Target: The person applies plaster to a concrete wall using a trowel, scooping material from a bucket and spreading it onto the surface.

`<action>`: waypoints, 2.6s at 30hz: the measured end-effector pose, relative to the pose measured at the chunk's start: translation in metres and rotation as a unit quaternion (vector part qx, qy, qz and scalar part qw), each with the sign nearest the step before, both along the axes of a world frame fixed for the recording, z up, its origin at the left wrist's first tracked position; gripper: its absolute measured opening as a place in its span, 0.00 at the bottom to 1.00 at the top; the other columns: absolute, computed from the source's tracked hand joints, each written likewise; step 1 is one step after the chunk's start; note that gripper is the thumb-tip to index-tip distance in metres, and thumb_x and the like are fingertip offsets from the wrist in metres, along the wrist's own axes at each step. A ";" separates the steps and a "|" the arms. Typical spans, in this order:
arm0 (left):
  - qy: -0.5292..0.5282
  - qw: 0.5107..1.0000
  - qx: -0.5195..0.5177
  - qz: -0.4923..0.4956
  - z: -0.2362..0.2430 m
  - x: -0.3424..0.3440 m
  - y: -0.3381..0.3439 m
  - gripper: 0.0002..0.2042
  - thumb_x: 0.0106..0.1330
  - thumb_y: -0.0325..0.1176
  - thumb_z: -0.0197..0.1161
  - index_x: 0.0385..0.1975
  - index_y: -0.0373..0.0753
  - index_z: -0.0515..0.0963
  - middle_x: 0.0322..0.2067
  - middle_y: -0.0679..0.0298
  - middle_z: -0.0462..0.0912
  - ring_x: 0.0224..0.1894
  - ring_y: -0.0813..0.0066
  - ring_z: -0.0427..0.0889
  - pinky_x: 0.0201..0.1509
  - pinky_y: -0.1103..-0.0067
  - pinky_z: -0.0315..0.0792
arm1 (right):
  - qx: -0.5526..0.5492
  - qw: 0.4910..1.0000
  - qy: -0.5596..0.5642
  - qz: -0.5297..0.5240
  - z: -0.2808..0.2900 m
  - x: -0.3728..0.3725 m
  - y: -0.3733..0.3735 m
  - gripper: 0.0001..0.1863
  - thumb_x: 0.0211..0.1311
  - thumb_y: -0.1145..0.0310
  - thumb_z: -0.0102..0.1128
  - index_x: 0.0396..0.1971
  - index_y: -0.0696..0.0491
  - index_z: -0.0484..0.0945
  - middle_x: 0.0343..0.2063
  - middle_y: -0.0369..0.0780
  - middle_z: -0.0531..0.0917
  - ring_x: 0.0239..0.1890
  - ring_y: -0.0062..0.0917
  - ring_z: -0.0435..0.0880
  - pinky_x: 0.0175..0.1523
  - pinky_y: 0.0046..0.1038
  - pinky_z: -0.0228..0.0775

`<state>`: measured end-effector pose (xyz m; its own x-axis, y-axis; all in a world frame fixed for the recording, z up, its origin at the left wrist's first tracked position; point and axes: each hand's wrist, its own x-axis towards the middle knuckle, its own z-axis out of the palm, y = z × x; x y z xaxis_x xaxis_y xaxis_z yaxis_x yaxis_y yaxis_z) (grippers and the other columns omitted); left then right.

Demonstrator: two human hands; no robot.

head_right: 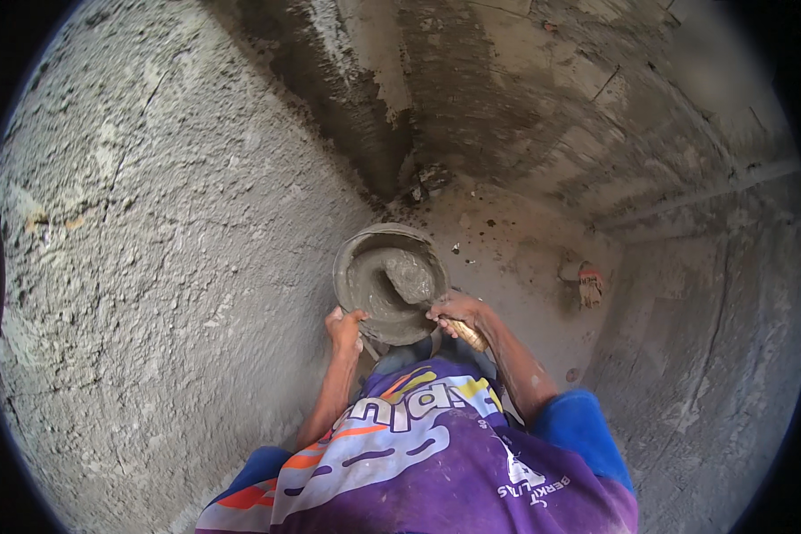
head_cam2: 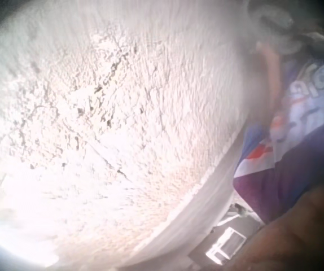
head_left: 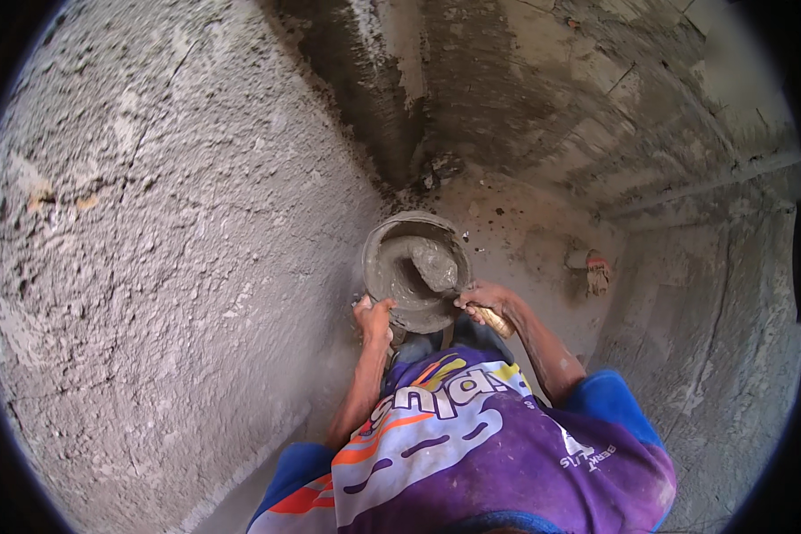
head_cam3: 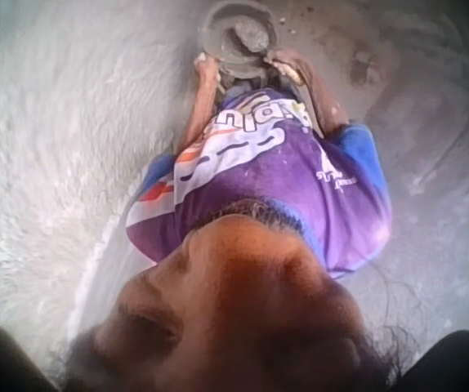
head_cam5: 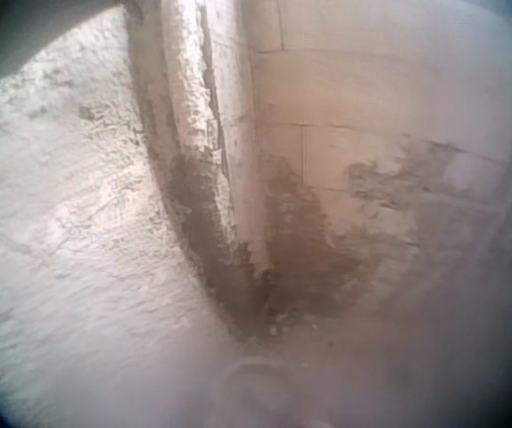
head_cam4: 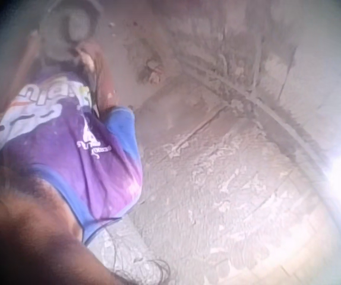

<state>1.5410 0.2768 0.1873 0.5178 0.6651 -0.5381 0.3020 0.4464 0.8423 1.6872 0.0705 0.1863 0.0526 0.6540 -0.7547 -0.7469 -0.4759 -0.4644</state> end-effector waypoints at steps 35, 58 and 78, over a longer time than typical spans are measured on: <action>0.129 0.981 -0.009 0.143 -0.021 -0.015 -0.017 0.12 0.39 0.17 0.54 0.27 0.31 0.74 0.25 0.65 0.76 0.26 0.77 0.72 0.32 0.83 0.65 | -0.130 0.733 -0.482 0.463 -0.051 0.064 0.068 0.11 0.38 0.68 0.54 0.22 0.59 0.77 0.17 0.41 0.77 0.22 0.24 0.78 0.22 0.25 0.69; 0.161 0.969 -0.057 0.177 -0.100 0.005 0.004 0.12 0.42 0.19 0.57 0.30 0.35 0.73 0.25 0.66 0.75 0.20 0.85 0.71 0.13 0.89 0.57 | -0.106 0.872 -0.242 -0.413 -0.183 0.147 0.079 0.08 0.48 0.69 0.52 0.22 0.59 0.71 0.12 0.41 0.73 0.12 0.25 0.73 0.17 0.24 0.68; 0.092 0.986 0.006 0.141 -0.035 -0.006 0.008 0.13 0.37 0.16 0.55 0.28 0.30 0.74 0.26 0.65 0.77 0.27 0.77 0.73 0.32 0.82 0.66 | -0.122 0.745 -0.482 0.446 -0.067 0.063 0.067 0.18 0.43 0.59 0.56 0.25 0.61 0.77 0.28 0.49 0.80 0.26 0.42 0.78 0.31 0.37 0.69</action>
<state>1.5346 0.2845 0.1521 0.2056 0.7757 -0.5967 0.3166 0.5242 0.7905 1.7497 0.1371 0.1189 0.2738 0.6032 -0.7491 0.5403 -0.7408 -0.3991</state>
